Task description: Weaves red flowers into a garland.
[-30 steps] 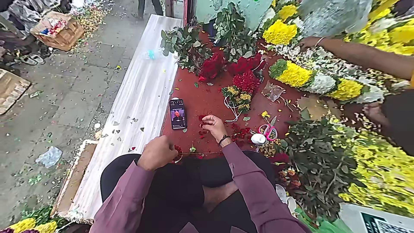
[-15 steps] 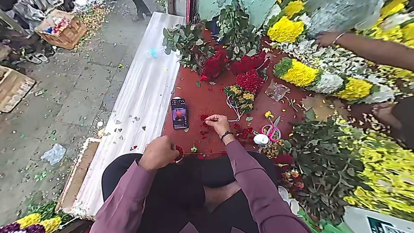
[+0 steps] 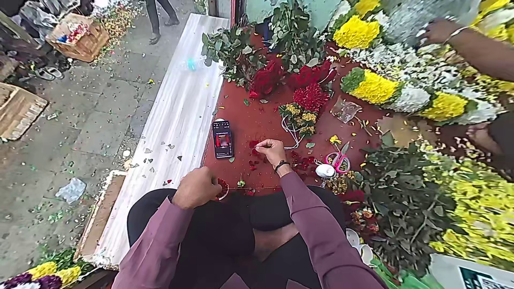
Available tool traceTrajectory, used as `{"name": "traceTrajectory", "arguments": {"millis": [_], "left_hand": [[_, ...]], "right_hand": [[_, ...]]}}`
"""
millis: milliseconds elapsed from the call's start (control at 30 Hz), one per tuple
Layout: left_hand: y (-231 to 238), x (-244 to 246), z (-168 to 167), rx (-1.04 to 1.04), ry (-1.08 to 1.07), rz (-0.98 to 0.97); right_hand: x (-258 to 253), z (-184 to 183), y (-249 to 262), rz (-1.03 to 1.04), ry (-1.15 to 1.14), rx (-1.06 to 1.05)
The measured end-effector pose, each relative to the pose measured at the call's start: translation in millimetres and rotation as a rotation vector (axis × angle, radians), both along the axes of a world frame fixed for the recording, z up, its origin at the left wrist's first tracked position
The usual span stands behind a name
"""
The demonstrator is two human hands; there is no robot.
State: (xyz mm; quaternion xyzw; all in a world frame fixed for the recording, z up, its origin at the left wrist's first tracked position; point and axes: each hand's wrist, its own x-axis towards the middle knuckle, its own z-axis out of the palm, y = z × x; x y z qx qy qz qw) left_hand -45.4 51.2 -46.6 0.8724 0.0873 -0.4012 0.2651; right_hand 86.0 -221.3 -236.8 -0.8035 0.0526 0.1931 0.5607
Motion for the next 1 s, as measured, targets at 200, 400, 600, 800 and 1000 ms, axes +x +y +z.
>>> {"name": "traceTrajectory", "arguments": {"millis": [200, 400, 600, 800, 1000], "left_hand": [[0, 0, 1, 0.009, 0.005, -0.007], [0, 1, 2, 0.003, 0.011, -0.002], [1, 0, 2, 0.008, 0.004, 0.003], [0, -1, 3, 0.002, -0.010, -0.003], [1, -1, 2, -0.002, -0.022, 0.001]], "right_hand": [[-6, 0, 3, 0.003, 0.017, -0.023], [-8, -11, -2, 0.001, -0.069, -0.042], [-15, 27, -1, -0.032, 0.035, 0.064], [-40, 52, -1, -0.040, 0.138, 0.132], [-49, 74, 9, -0.060, 0.131, 0.283]]}}
